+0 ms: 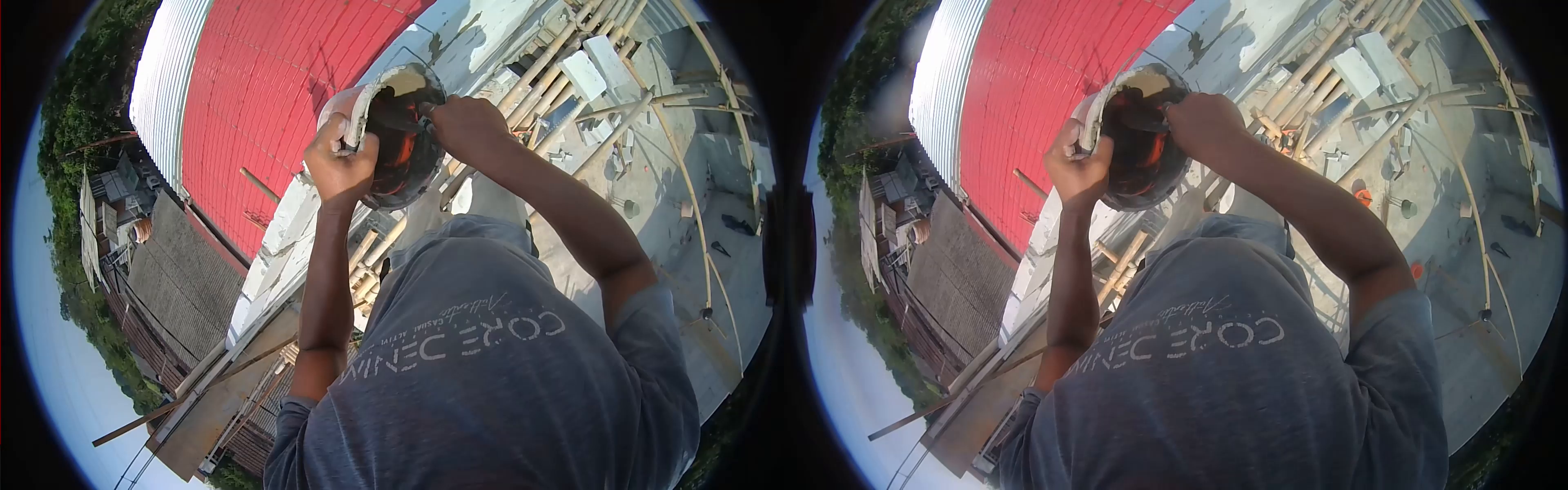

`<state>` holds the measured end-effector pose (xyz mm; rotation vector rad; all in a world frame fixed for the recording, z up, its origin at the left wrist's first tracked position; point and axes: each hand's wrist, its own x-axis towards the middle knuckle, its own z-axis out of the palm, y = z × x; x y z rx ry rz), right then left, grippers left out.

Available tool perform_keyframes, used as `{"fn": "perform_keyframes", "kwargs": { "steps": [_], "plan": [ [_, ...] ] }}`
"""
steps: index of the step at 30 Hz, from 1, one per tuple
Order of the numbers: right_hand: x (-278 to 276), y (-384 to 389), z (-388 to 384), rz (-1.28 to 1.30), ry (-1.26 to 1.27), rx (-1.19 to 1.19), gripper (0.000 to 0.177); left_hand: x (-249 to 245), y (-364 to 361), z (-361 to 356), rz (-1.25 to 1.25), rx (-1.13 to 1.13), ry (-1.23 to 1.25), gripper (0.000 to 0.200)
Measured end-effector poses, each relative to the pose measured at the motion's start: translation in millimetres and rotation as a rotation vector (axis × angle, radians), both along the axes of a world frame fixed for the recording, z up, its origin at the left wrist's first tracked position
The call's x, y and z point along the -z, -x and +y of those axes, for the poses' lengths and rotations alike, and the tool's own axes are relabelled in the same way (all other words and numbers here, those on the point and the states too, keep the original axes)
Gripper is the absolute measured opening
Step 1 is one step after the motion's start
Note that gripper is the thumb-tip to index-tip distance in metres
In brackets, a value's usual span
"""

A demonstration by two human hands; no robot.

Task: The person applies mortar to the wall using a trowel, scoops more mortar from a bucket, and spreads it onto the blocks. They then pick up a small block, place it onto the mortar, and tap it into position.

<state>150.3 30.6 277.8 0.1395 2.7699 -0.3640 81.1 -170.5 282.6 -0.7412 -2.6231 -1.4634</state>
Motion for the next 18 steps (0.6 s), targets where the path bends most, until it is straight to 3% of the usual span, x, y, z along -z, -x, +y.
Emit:
{"fn": "perform_keyframes", "kwargs": {
  "steps": [5,11,13,14,16,17,18],
  "plan": [
    [-13,19,24,-0.106,0.096,-0.046,0.041,-8,1,2,-0.014,0.086,-0.108,0.012],
    [-16,11,25,-0.291,0.141,-0.168,0.044,-18,-9,10,-0.034,0.153,-0.004,0.011],
    [-8,3,35,-0.359,0.430,-0.111,0.051,-21,-13,15,-0.087,0.178,-0.177,0.009],
    [3,-3,40,-0.361,0.429,-0.119,0.051,-23,-14,15,-0.152,0.176,-0.261,0.008],
    [25,-12,47,-0.381,0.800,-0.028,0.049,-14,-8,10,-0.144,0.144,-0.323,0.010],
    [30,-17,50,-0.384,0.798,-0.039,0.049,-7,-6,7,-0.139,0.116,-0.384,0.013],
    [26,-24,49,-0.504,0.984,0.110,0.047,1,-4,1,-0.135,0.061,-0.361,0.021]
  ]
}}
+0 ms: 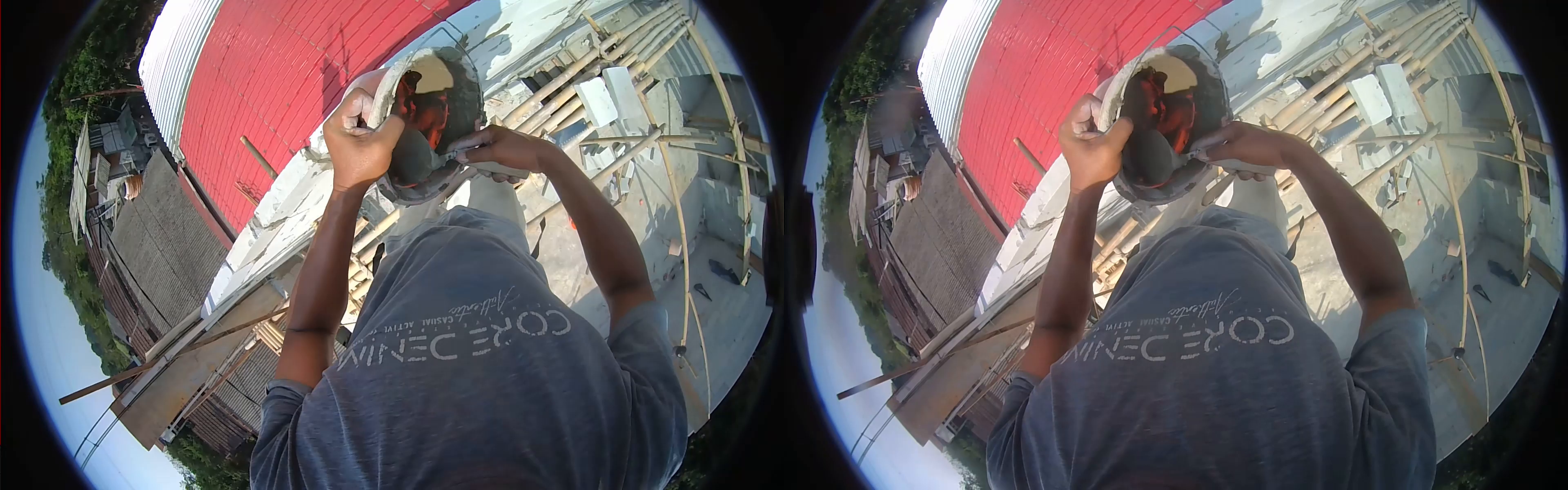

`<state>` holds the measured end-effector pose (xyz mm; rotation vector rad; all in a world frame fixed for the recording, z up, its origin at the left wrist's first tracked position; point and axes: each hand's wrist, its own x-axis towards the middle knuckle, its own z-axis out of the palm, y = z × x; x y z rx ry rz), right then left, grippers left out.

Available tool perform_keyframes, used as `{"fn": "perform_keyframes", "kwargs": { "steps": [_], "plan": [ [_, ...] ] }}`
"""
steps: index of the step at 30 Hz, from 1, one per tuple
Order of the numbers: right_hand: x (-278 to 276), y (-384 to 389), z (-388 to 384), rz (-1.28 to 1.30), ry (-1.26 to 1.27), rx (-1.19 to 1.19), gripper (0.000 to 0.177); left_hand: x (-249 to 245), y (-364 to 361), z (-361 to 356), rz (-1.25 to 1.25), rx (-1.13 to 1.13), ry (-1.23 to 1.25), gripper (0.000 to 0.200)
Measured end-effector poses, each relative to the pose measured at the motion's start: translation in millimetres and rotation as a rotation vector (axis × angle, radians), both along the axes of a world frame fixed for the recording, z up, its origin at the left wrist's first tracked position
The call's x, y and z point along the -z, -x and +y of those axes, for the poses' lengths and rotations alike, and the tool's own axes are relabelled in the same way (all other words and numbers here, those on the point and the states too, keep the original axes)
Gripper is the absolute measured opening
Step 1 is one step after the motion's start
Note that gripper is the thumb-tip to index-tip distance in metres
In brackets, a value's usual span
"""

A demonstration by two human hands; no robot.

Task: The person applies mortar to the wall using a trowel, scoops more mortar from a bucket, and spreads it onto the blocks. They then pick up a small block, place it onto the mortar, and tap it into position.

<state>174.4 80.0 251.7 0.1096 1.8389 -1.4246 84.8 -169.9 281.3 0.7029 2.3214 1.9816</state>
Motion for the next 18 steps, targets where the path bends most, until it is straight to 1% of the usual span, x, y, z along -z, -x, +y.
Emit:
{"fn": "perform_keyframes", "kwargs": {
  "steps": [1,2,3,4,5,6,7,8,9,11,12,13,15,16,18],
  "plan": [
    [-4,-6,-4,-0.175,0.158,0.112,0.046,1,0,-2,0.006,-0.016,-0.004,0.021],
    [-2,-14,-12,-0.160,0.255,0.178,0.046,1,-3,-5,0.001,-0.126,-0.036,0.022],
    [4,-20,-17,-0.201,0.325,0.231,0.050,-1,-6,-7,-0.004,-0.235,-0.068,0.024],
    [7,-24,-22,-0.233,0.442,0.286,0.051,-14,-12,-3,-0.029,-0.276,-0.193,0.025],
    [9,-25,-26,-0.264,0.557,0.334,0.053,-14,-17,-5,-0.018,-0.300,-0.196,0.025],
    [16,-26,-29,-0.218,0.601,0.355,0.054,-10,-20,-8,-0.010,-0.375,-0.211,0.025],
    [18,-23,-31,-0.214,0.617,0.367,0.049,-8,-23,-11,-0.002,-0.451,-0.226,0.025],
    [21,-21,-31,-0.199,0.635,0.367,0.049,-6,-29,-12,-0.039,-0.502,-0.276,0.027],
    [21,-19,-30,-0.186,0.653,0.371,0.049,-5,-31,-15,-0.028,-0.528,-0.281,0.027],
    [18,-14,-21,-0.179,0.692,0.346,0.049,-4,-34,-23,0.009,-0.665,-0.407,0.031],
    [17,-11,-15,-0.181,0.736,0.344,0.049,-5,-39,-28,-0.015,-0.702,-0.440,0.032],
    [17,-7,-7,-0.208,0.725,0.307,0.049,-6,-44,-33,-0.062,-0.773,-0.438,0.032],
    [17,-1,8,-0.137,0.699,0.354,0.045,-4,-54,-49,-0.106,-0.874,-0.492,0.032],
    [13,1,14,-0.178,0.686,0.311,0.045,-7,-58,-53,-0.116,-0.970,-0.468,0.032],
    [4,11,27,-0.126,0.678,0.371,0.049,-9,-74,-73,-0.095,-1.075,-0.403,0.032]
  ]
}}
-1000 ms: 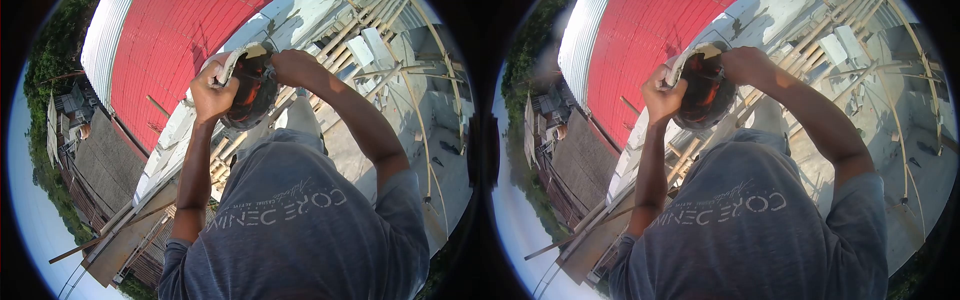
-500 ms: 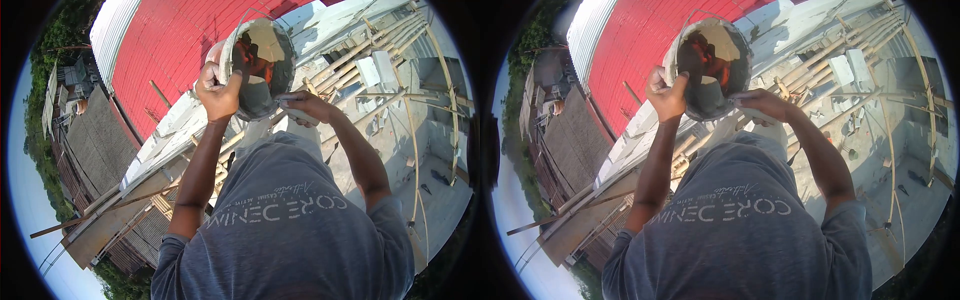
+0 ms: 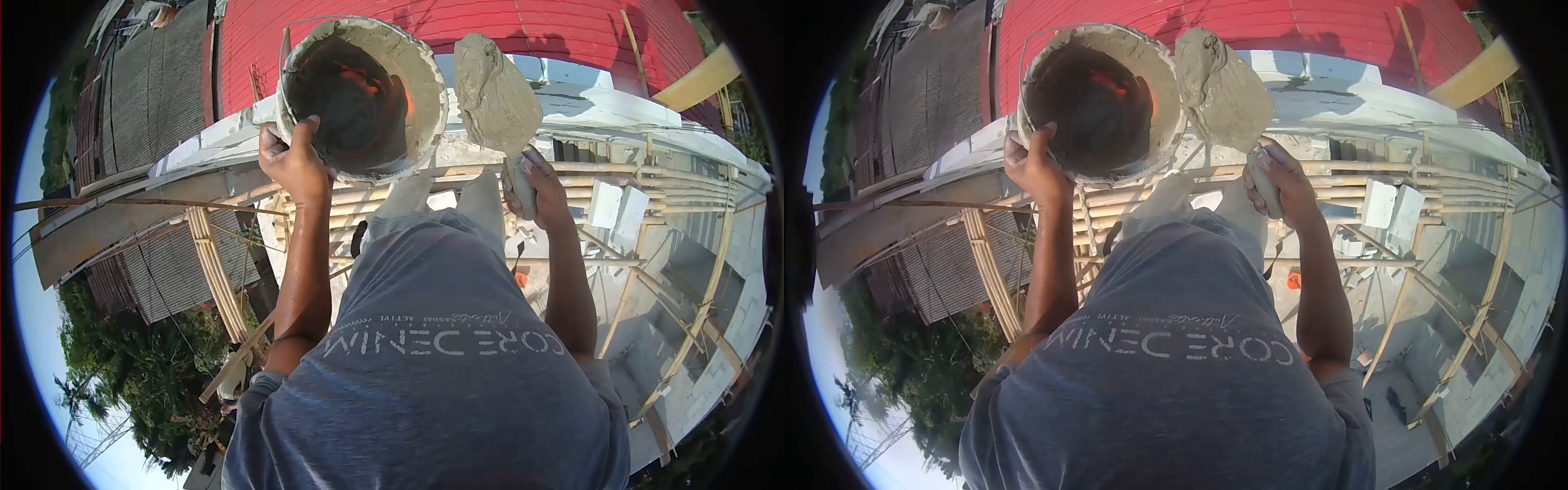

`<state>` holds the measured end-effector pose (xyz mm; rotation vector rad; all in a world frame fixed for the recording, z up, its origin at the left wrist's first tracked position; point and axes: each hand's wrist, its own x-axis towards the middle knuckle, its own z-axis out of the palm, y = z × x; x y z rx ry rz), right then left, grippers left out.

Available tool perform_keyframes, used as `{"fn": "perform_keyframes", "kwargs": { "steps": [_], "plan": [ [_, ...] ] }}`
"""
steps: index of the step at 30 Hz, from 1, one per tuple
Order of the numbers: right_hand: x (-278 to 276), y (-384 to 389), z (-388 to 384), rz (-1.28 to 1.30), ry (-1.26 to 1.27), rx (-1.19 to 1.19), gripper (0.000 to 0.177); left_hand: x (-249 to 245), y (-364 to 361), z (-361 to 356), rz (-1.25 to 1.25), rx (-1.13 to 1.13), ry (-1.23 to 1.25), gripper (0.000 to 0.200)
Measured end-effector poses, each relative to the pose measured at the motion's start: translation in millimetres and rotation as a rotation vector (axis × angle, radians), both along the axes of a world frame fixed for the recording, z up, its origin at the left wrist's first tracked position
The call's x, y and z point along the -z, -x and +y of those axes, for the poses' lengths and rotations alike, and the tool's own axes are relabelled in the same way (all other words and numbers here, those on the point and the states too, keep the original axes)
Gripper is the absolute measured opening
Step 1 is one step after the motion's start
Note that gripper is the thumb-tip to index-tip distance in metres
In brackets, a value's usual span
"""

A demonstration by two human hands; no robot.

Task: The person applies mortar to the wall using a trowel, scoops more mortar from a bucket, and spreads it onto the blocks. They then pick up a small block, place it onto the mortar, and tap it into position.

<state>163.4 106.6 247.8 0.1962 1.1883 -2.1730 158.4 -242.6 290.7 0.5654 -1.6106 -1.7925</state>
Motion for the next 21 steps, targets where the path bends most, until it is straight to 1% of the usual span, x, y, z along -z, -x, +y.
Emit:
{"fn": "perform_keyframes", "kwargs": {
  "steps": [1,3,4,5,7,8,10,15,17,18,19,21],
  "plan": [
    [0,7,6,-0.008,0.001,-0.031,0.049,-6,-6,-5,-0.008,-0.043,0.018,0.031],
    [6,15,21,0.070,-0.102,-0.021,0.052,-21,-19,-10,-0.021,-0.227,0.096,0.028],
    [13,21,30,0.066,-0.134,-0.045,0.050,-23,-33,-23,-0.062,-0.255,0.083,0.024],
    [17,25,37,0.056,-0.125,-0.063,0.050,-22,-42,-30,-0.018,-0.319,0.147,0.022],
    [21,34,47,0.113,-0.154,-0.082,0.046,-48,-57,-20,-0.086,-0.420,0.104,0.021],
    [25,40,53,0.107,-0.145,-0.093,0.046,-52,-64,-21,-0.092,-0.431,0.113,0.021],
    [30,45,60,0.110,-0.139,-0.091,0.042,-53,-77,-33,-0.033,-0.538,0.194,0.018],
    [27,45,54,0.199,-0.150,-0.043,0.035,-41,-91,-54,-0.057,-0.485,0.111,0.016],
    [41,35,44,0.181,-0.123,0.013,0.031,-23,-101,-81,-0.157,-0.435,0.135,0.015],
    [54,29,37,0.206,-0.089,0.079,0.030,-12,-107,-99,-0.199,-0.400,0.148,0.014],
    [57,24,23,0.210,-0.098,0.101,0.030,-4,-111,-117,-0.194,-0.377,0.143,0.014],
    [61,15,-8,0.130,-0.142,0.189,0.029,7,-113,-151,-0.294,-0.240,0.143,0.019]
  ]
}}
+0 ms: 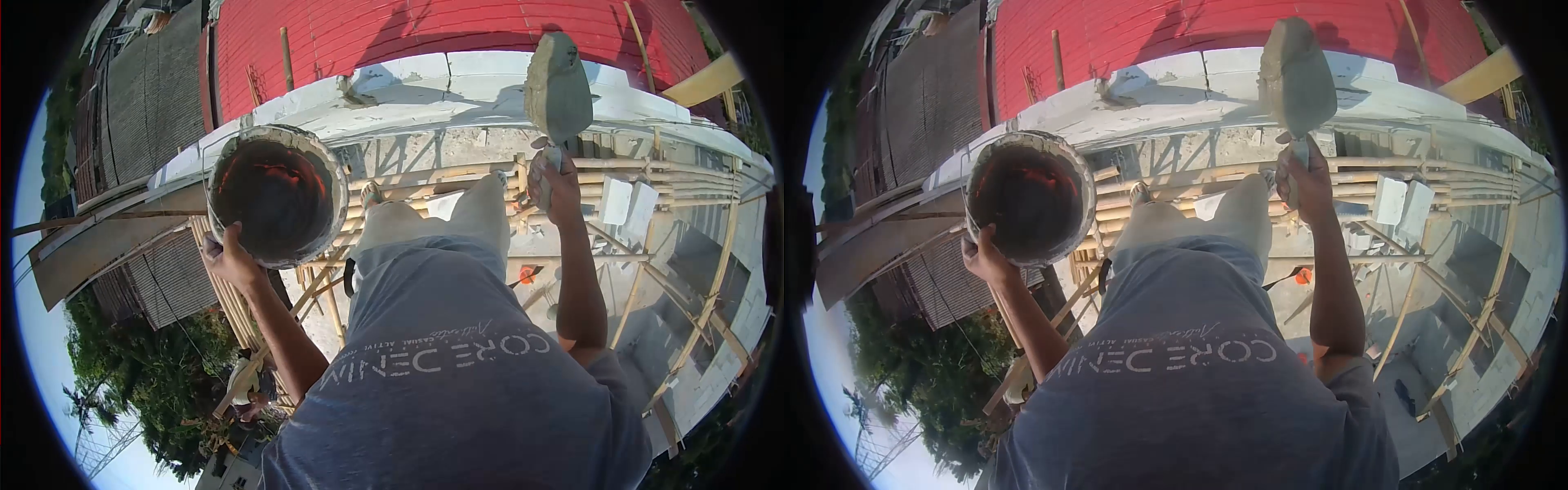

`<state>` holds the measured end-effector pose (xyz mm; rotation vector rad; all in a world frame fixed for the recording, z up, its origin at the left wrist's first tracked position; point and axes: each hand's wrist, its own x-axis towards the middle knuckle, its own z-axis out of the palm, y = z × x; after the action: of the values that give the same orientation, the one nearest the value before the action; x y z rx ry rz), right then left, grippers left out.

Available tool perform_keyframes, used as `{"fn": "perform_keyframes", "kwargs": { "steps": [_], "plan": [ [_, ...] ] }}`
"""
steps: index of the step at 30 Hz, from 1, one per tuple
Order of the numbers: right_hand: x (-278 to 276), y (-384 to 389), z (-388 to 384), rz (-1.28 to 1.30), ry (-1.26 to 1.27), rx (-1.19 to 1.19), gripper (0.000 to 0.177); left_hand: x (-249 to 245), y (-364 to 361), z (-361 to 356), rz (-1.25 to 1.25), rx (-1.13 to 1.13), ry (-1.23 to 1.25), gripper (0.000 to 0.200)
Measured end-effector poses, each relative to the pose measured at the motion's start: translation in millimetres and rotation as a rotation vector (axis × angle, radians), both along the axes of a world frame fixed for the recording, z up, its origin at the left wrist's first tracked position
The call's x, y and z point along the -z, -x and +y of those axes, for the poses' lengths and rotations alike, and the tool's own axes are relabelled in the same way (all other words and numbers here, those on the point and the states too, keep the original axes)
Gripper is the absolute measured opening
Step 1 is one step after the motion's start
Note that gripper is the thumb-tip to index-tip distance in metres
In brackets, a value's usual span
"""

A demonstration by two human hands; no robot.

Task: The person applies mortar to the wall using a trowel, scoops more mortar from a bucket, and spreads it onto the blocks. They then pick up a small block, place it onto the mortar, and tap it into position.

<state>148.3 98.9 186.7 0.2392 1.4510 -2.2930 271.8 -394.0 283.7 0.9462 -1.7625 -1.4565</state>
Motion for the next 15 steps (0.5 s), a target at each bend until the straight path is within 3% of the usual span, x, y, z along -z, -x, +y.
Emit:
{"fn": "perform_keyframes", "kwargs": {
  "steps": [3,8,12,15],
  "plan": [
    [5,-11,-52,-0.025,0.082,0.134,0.028,6,1,-35,-0.021,0.076,-0.042,0.013],
    [11,-16,-124,-0.051,0.197,0.381,0.024,-2,-10,-109,-0.044,0.220,0.052,0.020],
    [1,-21,-150,0.003,0.097,0.493,0.011,-10,-7,-165,0.028,0.302,-0.033,0.021],
    [-14,-45,-176,0.049,0.073,0.610,0.011,-15,3,-195,0.025,0.333,-0.102,0.020]
  ]
}}
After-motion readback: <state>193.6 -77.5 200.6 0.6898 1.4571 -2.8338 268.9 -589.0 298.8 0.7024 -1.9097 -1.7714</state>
